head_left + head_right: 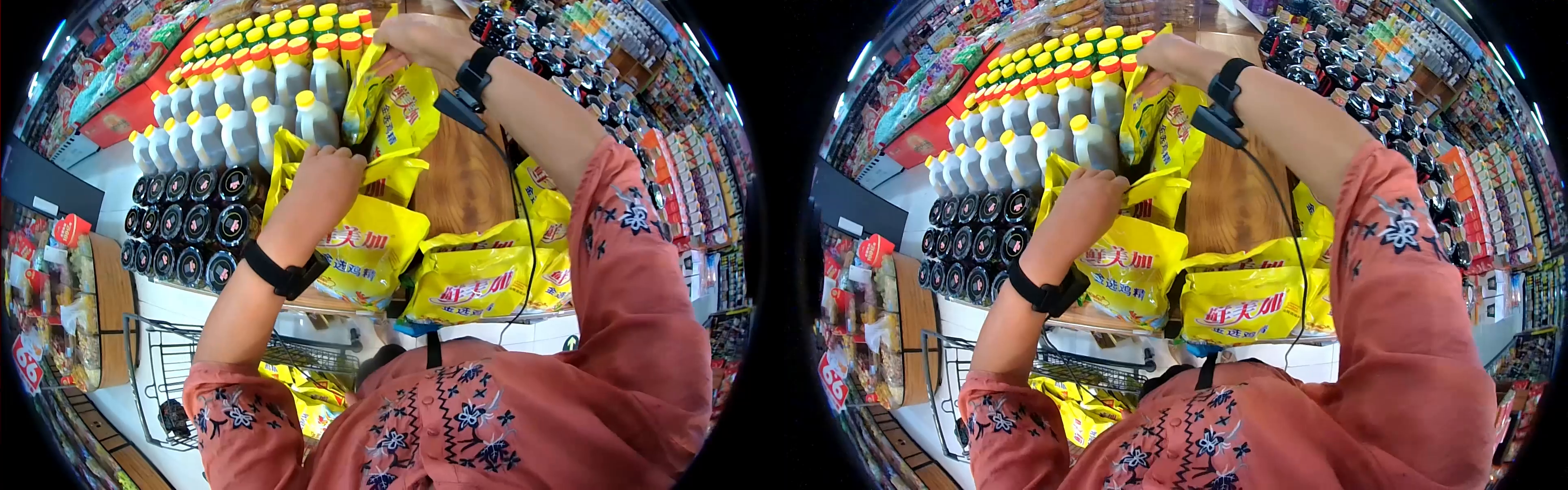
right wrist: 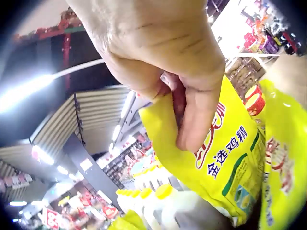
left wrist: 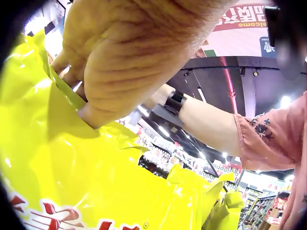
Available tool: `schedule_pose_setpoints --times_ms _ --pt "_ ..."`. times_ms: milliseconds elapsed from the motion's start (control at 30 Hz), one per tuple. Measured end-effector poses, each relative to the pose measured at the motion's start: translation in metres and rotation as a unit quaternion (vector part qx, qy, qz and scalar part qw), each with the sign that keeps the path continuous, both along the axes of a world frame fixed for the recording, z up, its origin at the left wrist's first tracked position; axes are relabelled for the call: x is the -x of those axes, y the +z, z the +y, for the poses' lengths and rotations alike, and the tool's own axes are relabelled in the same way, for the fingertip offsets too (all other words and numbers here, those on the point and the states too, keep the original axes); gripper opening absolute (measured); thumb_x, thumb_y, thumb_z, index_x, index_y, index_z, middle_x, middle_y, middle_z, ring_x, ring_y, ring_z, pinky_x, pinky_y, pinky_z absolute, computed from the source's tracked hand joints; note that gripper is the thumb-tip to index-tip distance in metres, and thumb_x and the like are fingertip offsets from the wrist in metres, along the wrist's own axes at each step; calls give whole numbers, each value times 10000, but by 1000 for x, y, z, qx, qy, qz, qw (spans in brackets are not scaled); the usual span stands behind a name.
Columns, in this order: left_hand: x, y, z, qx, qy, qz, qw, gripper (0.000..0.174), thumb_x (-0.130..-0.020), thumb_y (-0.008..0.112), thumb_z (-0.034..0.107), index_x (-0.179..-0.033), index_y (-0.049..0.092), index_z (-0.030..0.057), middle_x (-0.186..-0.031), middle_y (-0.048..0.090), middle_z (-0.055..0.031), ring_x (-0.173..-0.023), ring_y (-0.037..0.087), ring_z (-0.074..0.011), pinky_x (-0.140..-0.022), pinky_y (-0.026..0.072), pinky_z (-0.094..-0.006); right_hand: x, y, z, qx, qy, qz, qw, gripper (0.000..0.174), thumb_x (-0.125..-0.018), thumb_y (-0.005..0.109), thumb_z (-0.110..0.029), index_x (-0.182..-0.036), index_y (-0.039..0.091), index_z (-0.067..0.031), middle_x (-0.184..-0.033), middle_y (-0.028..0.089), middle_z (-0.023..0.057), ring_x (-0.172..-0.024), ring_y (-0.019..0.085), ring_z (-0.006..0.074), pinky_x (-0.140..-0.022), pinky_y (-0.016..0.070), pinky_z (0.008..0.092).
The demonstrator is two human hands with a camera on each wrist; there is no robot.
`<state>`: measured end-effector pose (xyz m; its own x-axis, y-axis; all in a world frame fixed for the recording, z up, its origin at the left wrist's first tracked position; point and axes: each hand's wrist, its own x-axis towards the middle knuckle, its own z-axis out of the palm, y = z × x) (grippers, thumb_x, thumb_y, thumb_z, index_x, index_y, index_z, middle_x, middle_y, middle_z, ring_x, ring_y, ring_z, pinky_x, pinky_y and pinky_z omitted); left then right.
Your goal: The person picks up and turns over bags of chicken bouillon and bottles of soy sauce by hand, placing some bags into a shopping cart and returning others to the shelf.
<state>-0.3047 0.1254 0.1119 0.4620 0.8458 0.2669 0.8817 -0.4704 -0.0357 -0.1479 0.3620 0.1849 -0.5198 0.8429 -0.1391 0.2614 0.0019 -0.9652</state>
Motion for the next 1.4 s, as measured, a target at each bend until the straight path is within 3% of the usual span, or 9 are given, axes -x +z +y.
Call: schedule_pose_setpoints --times_ms 133,267,433,567,667,867,1033,1267,1400 --pt "5 -1 9 -8 -13 -1 1000 156 -866 576 77 -991 668 65 -883 668 -111 -929 665 -300 -836 488 -420 -30 -28 -23 -4 105 -102 989 252 -927 538 -113 -1026 625 101 -958 706 228 -940 737 354 -707 652 394" --pt "10 1 24 3 -15 -5 1000 138 -879 599 122 -975 676 60 -877 685 -134 -881 680 -334 -779 529 -448 -46 -36 -19 24 32 -114 993 296 -928 522 -171 -1039 596 93 -1040 680 212 -858 732 337 -724 649 384" --pt "16 2 50 25 -1 -6 1000 155 -896 611 172 -985 689 73 -864 693 -164 -831 686 -370 -724 541 -476 -67 -8 -66 -134 126 -214 959 250 -909 578 -252 -993 652 -28 -922 715 78 -701 722 180 -536 581 315" --pt "16 13 70 8 -2 43 999 140 -894 614 183 -969 696 99 -831 694 -162 -807 691 -364 -678 544 -475 -72 -6 -103 -220 125 -287 924 270 -937 570 -279 -969 625 -16 -808 704 66 -563 690 190 -490 565 314" --pt "15 11 87 -8 -3 60 998 126 -894 617 188 -950 700 111 -833 699 -149 -804 694 -353 -678 544 -476 -93 -18 -88 -435 79 -348 827 318 -942 582 -267 -1127 617 -10 -866 710 101 -592 701 224 -488 569 326" --pt "11 10 100 -36 1 41 999 116 -871 613 135 -928 713 127 -847 716 -119 -839 707 -329 -686 549 -456 -101 -36 -73 -139 87 -212 963 441 -937 559 -167 -1353 561 -21 -1008 703 153 -792 739 254 -594 617 343" --pt "17 5 109 -81 7 37 996 113 -917 588 188 -975 672 141 -837 708 -110 -815 701 -325 -659 545 -457 -82 -57 -49 -170 10 -175 970 264 -910 529 -41 -1087 722 -7 -894 729 146 -669 745 270 -622 634 354" --pt "16 11 108 -16 10 86 996 162 -921 579 182 -1041 672 125 -873 705 -136 -881 693 -334 -708 542 -468 -94 -53 -52 -166 49 -179 969 269 -956 561 -178 -1148 666 -21 -968 724 135 -734 752 244 -608 629 332" --pt "16 28 94 -19 -3 -32 999 186 -929 612 205 -1072 667 100 -952 697 -162 -954 669 -355 -790 529 -464 -101 -45 -69 -127 62 -156 978 446 -975 543 -290 -1345 572 -43 -990 717 158 -735 746 241 -642 633 320"
